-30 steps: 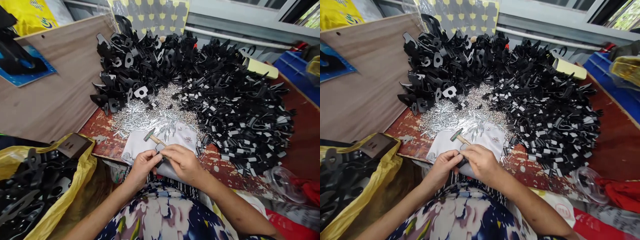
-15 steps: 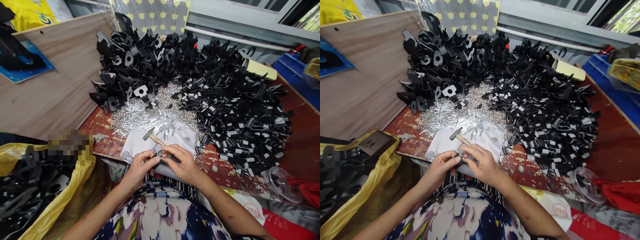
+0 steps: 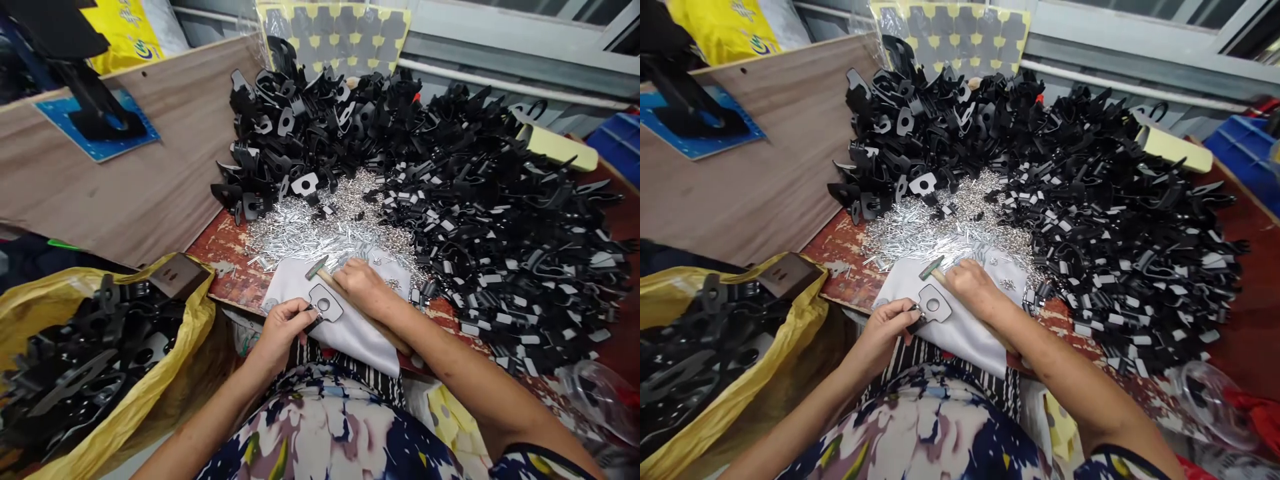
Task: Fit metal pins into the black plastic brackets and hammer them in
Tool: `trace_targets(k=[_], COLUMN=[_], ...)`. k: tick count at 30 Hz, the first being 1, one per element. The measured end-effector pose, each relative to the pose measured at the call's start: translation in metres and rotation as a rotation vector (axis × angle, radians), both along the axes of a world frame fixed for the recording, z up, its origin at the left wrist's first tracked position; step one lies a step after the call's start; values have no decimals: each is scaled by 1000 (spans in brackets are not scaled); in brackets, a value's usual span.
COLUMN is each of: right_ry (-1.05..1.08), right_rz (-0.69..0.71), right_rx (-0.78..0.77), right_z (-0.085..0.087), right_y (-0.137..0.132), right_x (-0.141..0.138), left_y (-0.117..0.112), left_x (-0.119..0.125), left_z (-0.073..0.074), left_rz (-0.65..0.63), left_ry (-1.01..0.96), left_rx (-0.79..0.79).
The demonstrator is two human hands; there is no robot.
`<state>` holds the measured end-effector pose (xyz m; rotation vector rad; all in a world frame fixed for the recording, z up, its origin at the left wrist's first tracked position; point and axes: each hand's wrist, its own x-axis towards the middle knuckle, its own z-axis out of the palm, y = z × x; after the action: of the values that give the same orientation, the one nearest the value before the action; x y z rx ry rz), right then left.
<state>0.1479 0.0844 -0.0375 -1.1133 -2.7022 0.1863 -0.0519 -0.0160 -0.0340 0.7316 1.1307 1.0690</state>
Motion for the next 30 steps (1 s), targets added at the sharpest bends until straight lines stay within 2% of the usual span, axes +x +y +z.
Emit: trace_targets(k=[2,5,8,11,13,15,18,24,30], right_ry=[-64,-53,183,475,564,597,616,606,537], right_rz=[17,-56,-154,-120,-73,-49,-14,25,52], right_rx=[61,116,132,34,-20,-9,-10,-69,33], right_z=[-5,-5,10,34,47,55,54,43,39], right_y=[5,9,2,-25,-48,-67,-79,-75,-74], right_x=[-4,4,19,23,16,7,-5,-16,-19], left_y=[2,5,7,8,9,10,10,6,7], left_x=[-3,-7,-11,-12,-9,-5,3,10,11], left_z=[3,5,7,9,11,13,13,7,5], left_rz=[26,55,72,73,79,95,95,98,107], left_ry=[-75,-200,-279,-335,-363,-379,-367,-392,-445], left_rx=[-20,-57,-61,-48,-65,-92,-92,-73,-88])
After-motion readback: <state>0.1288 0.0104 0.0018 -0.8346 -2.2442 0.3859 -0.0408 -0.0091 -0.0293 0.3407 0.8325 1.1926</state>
